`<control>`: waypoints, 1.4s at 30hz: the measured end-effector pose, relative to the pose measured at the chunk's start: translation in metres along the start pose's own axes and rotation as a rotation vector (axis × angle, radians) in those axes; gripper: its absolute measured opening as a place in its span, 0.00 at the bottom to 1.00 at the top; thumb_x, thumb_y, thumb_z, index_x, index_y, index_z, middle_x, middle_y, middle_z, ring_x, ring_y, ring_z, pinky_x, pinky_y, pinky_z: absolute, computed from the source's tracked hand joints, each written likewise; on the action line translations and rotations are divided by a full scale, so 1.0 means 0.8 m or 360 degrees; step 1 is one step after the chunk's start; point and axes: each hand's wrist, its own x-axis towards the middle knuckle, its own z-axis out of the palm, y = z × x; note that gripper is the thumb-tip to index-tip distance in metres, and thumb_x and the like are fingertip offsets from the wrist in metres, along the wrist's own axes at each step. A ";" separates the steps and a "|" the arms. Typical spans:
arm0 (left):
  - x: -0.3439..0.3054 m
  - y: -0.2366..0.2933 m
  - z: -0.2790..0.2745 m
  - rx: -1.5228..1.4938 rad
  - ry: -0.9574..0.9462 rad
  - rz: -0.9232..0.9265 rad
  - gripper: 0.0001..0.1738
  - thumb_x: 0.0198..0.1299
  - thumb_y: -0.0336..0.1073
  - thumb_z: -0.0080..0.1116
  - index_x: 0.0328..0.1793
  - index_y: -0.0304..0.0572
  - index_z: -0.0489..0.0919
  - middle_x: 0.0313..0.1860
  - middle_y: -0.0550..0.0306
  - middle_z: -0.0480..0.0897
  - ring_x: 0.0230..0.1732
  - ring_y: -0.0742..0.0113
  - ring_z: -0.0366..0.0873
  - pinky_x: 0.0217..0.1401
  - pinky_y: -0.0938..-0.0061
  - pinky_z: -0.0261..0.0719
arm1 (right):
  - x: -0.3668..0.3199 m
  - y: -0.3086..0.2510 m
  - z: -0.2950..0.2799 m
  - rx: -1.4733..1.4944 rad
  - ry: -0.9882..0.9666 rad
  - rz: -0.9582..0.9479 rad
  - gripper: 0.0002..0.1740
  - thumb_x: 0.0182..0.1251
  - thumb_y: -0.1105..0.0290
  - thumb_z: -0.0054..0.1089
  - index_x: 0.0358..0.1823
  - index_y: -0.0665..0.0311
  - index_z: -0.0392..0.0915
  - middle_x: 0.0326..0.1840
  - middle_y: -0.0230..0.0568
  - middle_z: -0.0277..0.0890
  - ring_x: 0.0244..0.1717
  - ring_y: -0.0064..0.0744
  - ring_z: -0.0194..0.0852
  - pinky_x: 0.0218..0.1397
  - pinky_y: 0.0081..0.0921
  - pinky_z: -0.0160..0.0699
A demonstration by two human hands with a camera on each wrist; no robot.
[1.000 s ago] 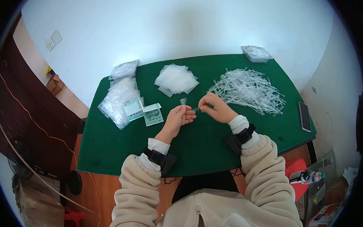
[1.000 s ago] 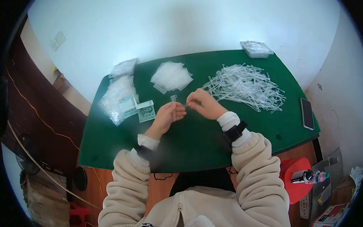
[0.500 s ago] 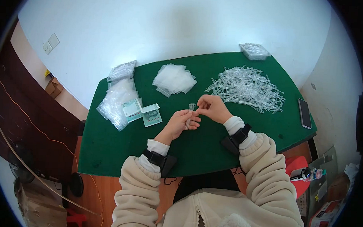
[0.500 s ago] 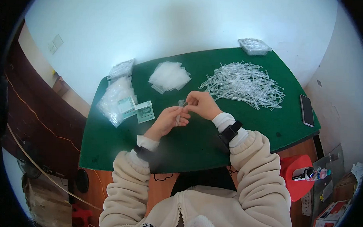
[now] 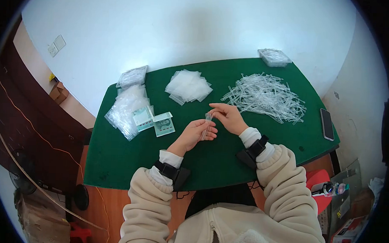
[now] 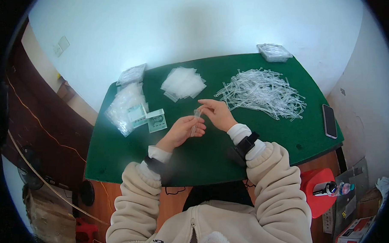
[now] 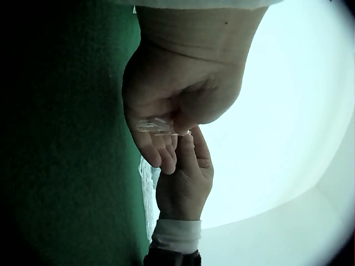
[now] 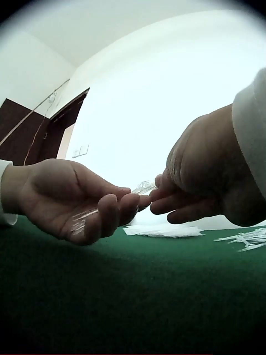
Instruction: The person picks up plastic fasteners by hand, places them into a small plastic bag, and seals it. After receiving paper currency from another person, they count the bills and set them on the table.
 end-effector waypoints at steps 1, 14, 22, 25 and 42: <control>-0.001 0.001 0.002 0.0008 -0.0006 0.0002 0.14 0.67 0.38 0.40 0.48 0.34 0.70 0.37 0.53 0.77 0.35 0.68 0.77 0.39 0.76 0.77 | 0.000 0.000 0.000 0.0002 -0.0015 0.0022 0.13 0.58 0.78 0.53 0.45 0.71 0.74 0.37 0.44 0.79 0.38 0.27 0.78 0.43 0.20 0.75; 0.000 -0.003 -0.001 0.0025 -0.0052 0.0085 0.13 0.67 0.37 0.40 0.49 0.37 0.70 0.37 0.58 0.77 0.31 0.76 0.73 0.36 0.81 0.73 | -0.001 0.001 -0.001 0.0093 -0.0018 0.0167 0.10 0.56 0.76 0.58 0.39 0.72 0.77 0.33 0.40 0.80 0.35 0.22 0.77 0.41 0.18 0.75; -0.001 -0.002 0.000 0.0003 -0.0059 0.0128 0.12 0.67 0.38 0.41 0.47 0.38 0.71 0.36 0.59 0.77 0.30 0.79 0.71 0.35 0.83 0.72 | -0.001 -0.001 0.001 0.0112 -0.0033 0.0112 0.08 0.55 0.76 0.58 0.37 0.72 0.77 0.31 0.39 0.79 0.33 0.21 0.76 0.39 0.17 0.75; 0.001 -0.004 0.000 -0.0007 -0.0051 0.0146 0.12 0.67 0.38 0.41 0.47 0.38 0.71 0.36 0.60 0.77 0.29 0.79 0.70 0.34 0.84 0.71 | 0.000 0.003 0.000 0.0095 -0.0039 0.0106 0.08 0.55 0.76 0.57 0.36 0.71 0.77 0.30 0.38 0.79 0.32 0.21 0.76 0.38 0.18 0.75; 0.001 -0.003 0.000 -0.0044 -0.0024 0.0121 0.12 0.66 0.39 0.44 0.47 0.39 0.72 0.33 0.62 0.74 0.26 0.80 0.66 0.30 0.86 0.66 | -0.003 -0.009 0.001 0.0181 -0.0022 0.0080 0.10 0.54 0.76 0.56 0.39 0.69 0.77 0.27 0.36 0.78 0.29 0.19 0.75 0.35 0.17 0.74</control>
